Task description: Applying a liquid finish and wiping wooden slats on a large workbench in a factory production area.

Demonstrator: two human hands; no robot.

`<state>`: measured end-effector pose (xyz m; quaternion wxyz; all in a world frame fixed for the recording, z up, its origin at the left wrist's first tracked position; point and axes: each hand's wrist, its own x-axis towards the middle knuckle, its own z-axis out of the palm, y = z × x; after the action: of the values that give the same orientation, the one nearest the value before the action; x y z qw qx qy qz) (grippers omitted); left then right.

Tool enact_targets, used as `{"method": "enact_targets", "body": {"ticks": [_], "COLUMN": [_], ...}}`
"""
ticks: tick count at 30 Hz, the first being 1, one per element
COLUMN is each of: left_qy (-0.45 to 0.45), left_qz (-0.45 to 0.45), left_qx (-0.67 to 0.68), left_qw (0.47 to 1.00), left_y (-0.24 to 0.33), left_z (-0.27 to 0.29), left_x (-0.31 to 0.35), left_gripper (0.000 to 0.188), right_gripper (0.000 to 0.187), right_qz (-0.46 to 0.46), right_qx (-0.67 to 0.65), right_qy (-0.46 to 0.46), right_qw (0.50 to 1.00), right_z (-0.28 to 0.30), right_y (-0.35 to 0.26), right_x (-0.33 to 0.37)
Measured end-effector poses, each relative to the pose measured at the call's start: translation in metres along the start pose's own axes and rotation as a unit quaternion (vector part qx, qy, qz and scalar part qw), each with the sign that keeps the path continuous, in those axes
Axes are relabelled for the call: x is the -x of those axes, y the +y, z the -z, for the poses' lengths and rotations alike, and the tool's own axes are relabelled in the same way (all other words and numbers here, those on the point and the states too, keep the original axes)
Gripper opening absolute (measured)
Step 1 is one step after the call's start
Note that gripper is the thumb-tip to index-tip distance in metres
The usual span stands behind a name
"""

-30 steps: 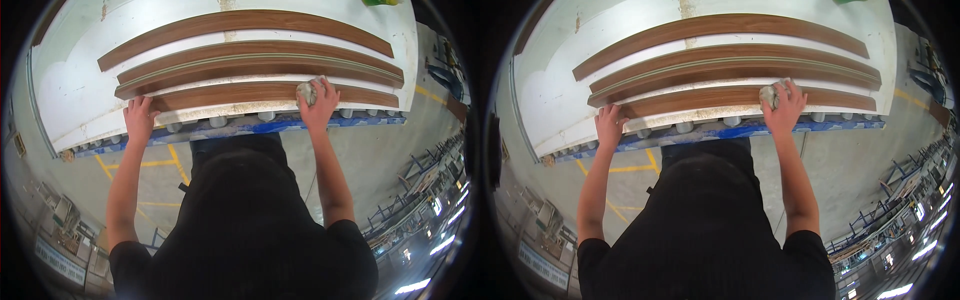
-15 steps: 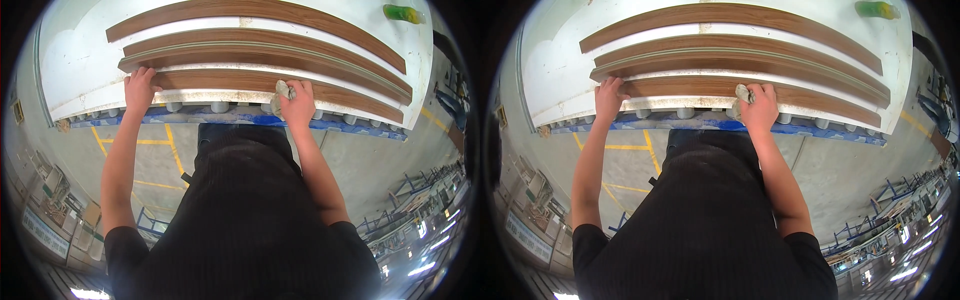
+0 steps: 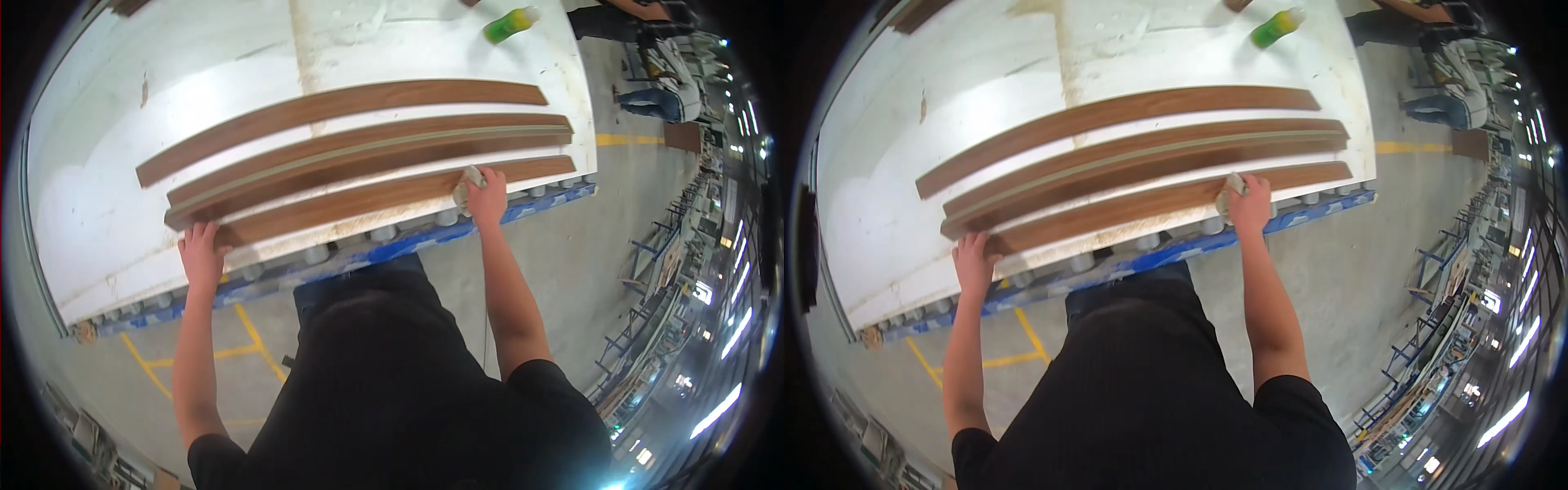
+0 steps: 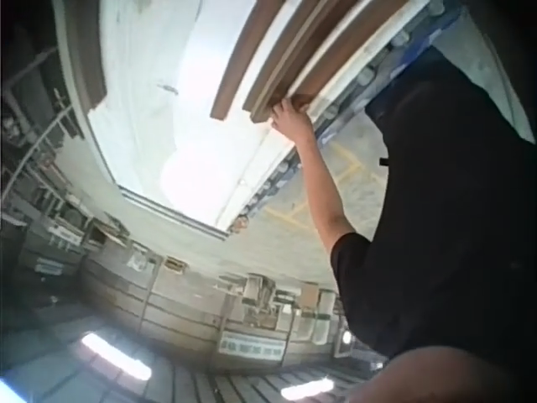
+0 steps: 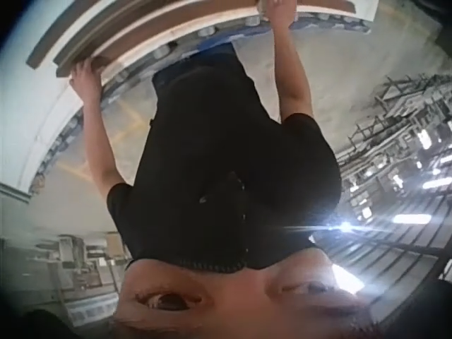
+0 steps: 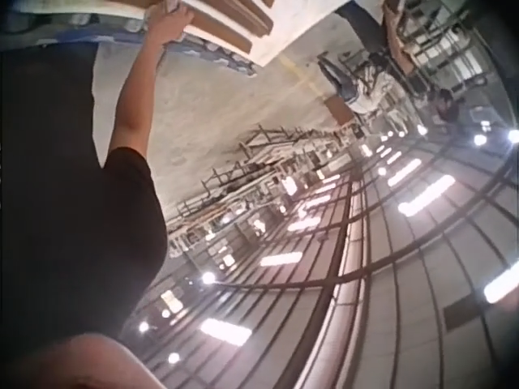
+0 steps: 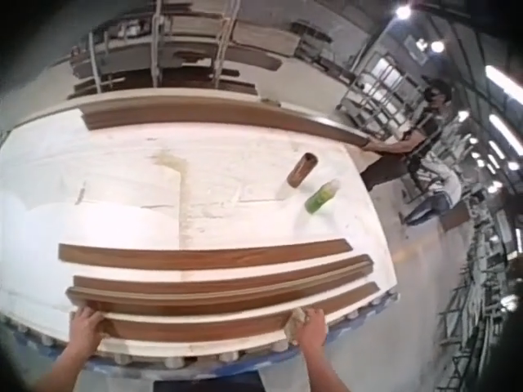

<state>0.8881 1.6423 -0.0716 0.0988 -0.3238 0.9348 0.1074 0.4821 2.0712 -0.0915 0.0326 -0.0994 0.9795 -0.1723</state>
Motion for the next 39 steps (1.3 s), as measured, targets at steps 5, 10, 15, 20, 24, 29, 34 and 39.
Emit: {"method": "enact_targets", "body": {"ticks": [5,10,15,20,24,29,34,39], "left_qy": [0.002,-0.001,0.036,0.04,0.026,0.034,0.035,0.06], "left_qz": [0.001,-0.007,-0.031,-0.091,-0.104,-0.104,-0.109,-0.086], "left_qx": [-0.008,0.014,0.066,0.073,0.034,0.016,0.014,0.019], "left_qw": [1.0,1.0,0.997,0.992,0.994,0.994,0.993,0.994], "left_y": [0.018,0.113,0.254,0.369,0.393,0.39,0.393,0.393], "left_z": [-0.006,-0.008,-0.039,-0.042,-0.046,-0.044,-0.043,-0.052], "left_x": [0.003,-0.005,-0.018,-0.05,-0.058,-0.042,-0.048,-0.025], "left_gripper": [0.07,0.079,0.075,0.067,0.065,0.067,0.068,0.072], "right_gripper": [0.039,0.036,0.037,0.036,0.037,0.04,0.04,0.043], "right_qz": [-0.01,0.048,0.106,0.122,0.085,0.036,-0.014,-0.046], "right_qx": [-0.07,-0.123,-0.12,-0.158,-0.266,-0.309,-0.312,-0.301], "right_qy": [0.083,0.107,0.041,0.034,0.066,0.098,0.15,0.119], "right_qw": [0.994,0.985,0.986,0.979,0.958,0.945,0.938,0.945], "right_z": [0.044,0.078,0.077,0.088,0.093,0.111,0.124,0.128], "right_y": [0.078,0.112,0.169,0.19,0.208,0.211,0.238,0.256], "right_x": [-0.078,-0.166,-0.221,-0.224,-0.23,-0.225,-0.201,-0.174]}}
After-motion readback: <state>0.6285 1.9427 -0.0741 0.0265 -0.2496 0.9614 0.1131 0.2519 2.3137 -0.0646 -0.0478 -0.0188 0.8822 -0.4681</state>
